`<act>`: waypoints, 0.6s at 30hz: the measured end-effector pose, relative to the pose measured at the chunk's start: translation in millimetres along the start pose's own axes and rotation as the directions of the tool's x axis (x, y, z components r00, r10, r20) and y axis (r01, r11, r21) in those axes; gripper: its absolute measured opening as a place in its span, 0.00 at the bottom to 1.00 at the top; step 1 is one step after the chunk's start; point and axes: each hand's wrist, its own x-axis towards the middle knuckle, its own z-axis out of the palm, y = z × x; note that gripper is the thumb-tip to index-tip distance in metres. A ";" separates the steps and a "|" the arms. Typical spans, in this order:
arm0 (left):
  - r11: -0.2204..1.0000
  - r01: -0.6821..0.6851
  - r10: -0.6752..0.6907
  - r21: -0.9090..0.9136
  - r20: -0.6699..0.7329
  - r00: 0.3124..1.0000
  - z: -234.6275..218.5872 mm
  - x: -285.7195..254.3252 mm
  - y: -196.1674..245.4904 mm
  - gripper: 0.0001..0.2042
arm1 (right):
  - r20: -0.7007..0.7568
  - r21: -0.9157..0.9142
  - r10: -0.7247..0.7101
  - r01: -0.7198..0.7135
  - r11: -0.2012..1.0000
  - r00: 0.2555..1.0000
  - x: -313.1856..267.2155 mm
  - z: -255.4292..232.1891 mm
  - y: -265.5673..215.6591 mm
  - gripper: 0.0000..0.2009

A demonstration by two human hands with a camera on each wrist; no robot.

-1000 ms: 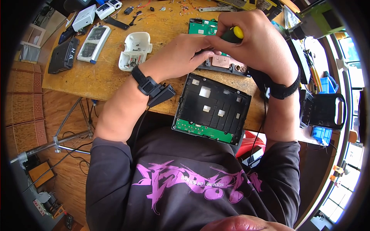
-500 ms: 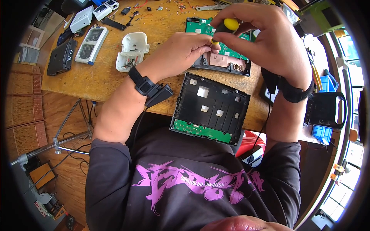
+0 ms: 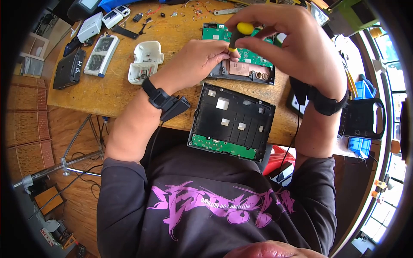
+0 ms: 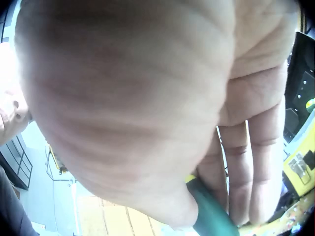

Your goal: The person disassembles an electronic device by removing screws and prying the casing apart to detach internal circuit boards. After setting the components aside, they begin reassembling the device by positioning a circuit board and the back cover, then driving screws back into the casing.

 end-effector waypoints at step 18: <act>0.999 -0.035 0.035 0.014 -0.009 0.999 1.1 1.4 -4.8 0.10 | -0.087 -0.042 0.040 -0.044 0.998 0.995 1.8 -4.3 -25.5 0.11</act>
